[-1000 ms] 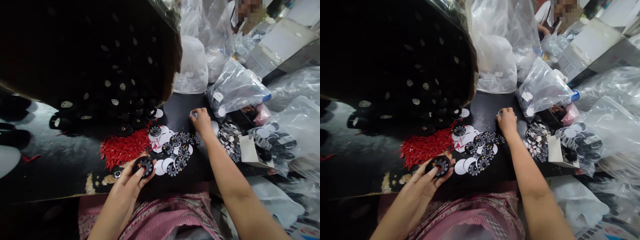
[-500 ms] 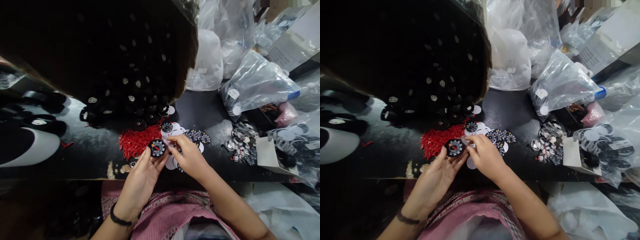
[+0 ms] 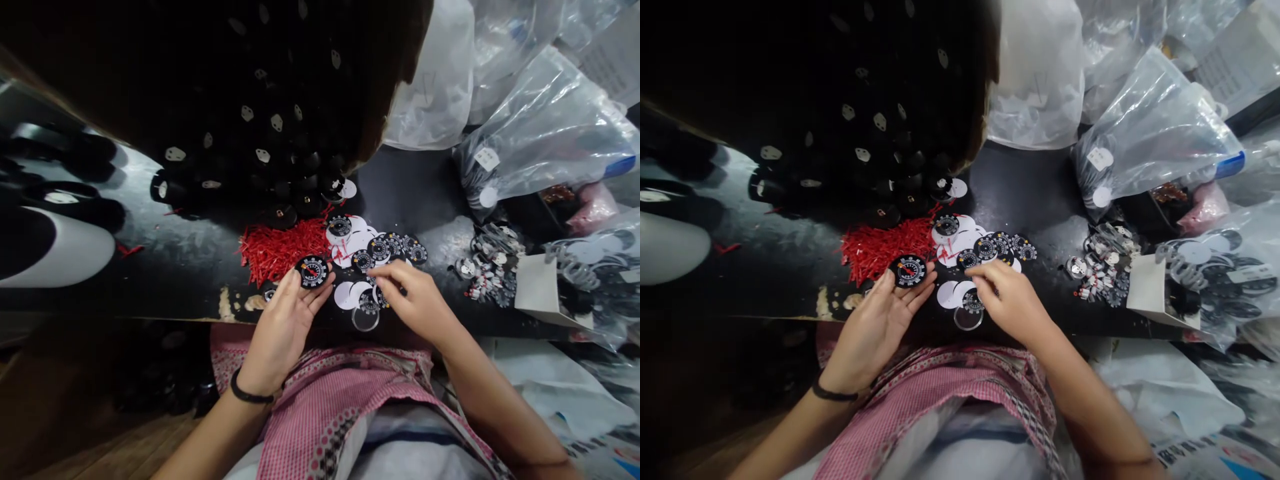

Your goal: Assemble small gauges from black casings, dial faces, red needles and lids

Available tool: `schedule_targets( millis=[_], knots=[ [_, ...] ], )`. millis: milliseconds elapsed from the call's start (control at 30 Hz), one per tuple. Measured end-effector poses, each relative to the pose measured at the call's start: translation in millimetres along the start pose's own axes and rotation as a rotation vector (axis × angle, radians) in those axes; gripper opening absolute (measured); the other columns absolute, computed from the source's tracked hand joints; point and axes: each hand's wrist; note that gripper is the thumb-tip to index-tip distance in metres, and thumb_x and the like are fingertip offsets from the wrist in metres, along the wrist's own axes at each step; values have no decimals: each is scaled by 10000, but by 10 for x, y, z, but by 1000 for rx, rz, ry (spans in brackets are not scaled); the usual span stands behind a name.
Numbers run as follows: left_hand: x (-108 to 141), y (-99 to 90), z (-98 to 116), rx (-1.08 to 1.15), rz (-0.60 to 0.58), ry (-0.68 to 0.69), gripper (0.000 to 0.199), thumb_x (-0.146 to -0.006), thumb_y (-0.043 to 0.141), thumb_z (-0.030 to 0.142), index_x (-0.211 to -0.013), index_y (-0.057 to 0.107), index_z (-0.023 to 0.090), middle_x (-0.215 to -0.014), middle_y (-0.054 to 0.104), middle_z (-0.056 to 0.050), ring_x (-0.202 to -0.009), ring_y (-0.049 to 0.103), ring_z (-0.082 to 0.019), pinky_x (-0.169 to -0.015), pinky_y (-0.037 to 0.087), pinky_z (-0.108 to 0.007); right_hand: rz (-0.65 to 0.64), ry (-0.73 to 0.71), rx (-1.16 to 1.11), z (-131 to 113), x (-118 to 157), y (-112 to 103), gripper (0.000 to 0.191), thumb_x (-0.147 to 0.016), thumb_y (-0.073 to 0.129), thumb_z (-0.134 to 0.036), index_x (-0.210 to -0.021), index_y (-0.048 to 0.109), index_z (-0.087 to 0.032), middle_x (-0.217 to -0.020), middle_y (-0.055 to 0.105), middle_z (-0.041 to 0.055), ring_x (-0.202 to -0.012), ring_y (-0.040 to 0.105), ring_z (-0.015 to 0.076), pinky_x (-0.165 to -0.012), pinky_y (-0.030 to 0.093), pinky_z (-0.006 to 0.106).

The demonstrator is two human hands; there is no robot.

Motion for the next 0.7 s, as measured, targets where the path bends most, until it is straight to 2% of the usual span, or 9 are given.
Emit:
schedule_targets(
  millis=[33,100,167,233,333,433,500,600,700],
  knots=[
    [1,-2,-4,-4,-8,4,245,-923,621,369,-1048,673,165,-1104,755,-117,-1075,708,-241,-1028,503,-433,-85,0,50,-15,102,4,216,-949,565,-226,-1132,666,-175,-1052,686,85,-983,647,205,-893,518,388],
    [-1,4,-6,-13,-16,7,220,-925,619,356,-1026,677,169,-1083,762,-106,-1048,717,-229,-1015,512,-417,-206,-12,181,-40,282,79,369,-881,682,-277,-1228,629,-164,-1161,649,137,-1064,625,268,-903,523,460],
    [-2,6,0,-29,-20,-3,220,-923,621,357,-1021,683,170,-1085,761,-103,-1038,719,-221,-1002,519,-399,-225,-28,293,-36,396,189,486,-829,738,-254,-1282,599,-149,-1223,617,182,-1118,601,315,-900,524,517],
    [9,0,11,-48,-20,-12,237,-916,629,367,-1026,690,166,-1094,759,-106,-1039,717,-222,-990,525,-388,-179,-49,283,-8,429,256,429,-861,689,-212,-1278,606,-153,-1228,625,185,-1128,603,305,-912,529,515],
    [59,-5,23,-63,-25,-23,248,-907,642,370,-1032,699,164,-1093,759,-107,-1036,714,-224,-1003,519,-396,-36,-52,63,1,344,223,302,-953,548,-200,-1241,640,-192,-1180,673,128,-1088,636,231,-950,529,436],
    [127,28,9,-46,-61,-100,270,-907,640,391,-1073,702,187,-1137,748,-92,-1052,704,-222,-1001,523,-396,106,30,-170,-103,169,158,288,-981,507,-210,-1223,662,-225,-1050,708,66,-965,666,178,-900,540,357],
    [162,59,-12,-57,-96,-134,318,-904,633,444,-1110,702,212,-1179,735,-82,-1069,695,-224,-968,543,-377,133,24,-260,-214,53,170,317,-977,513,-200,-1263,645,-231,-1023,693,51,-940,656,160,-886,536,329],
    [176,80,-36,-165,-123,-47,349,-873,669,459,-1161,698,265,-1279,690,-60,-1150,658,-235,-932,564,-340,136,-73,-212,-340,-70,234,352,-965,520,-166,-1293,636,-218,-1104,616,79,-1024,611,165,-949,504,343],
    [163,68,-30,-327,-128,65,366,-845,714,408,-1200,690,321,-1370,635,-25,-1239,603,-252,-929,569,-327,114,-88,-144,-382,-139,248,322,-966,542,-203,-1266,650,-245,-1214,544,88,-1084,578,174,-979,484,359]
  ],
)
Point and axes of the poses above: each hand's wrist, its own x-axis away from the middle knuckle, its own y-axis out of the palm, z = x × y
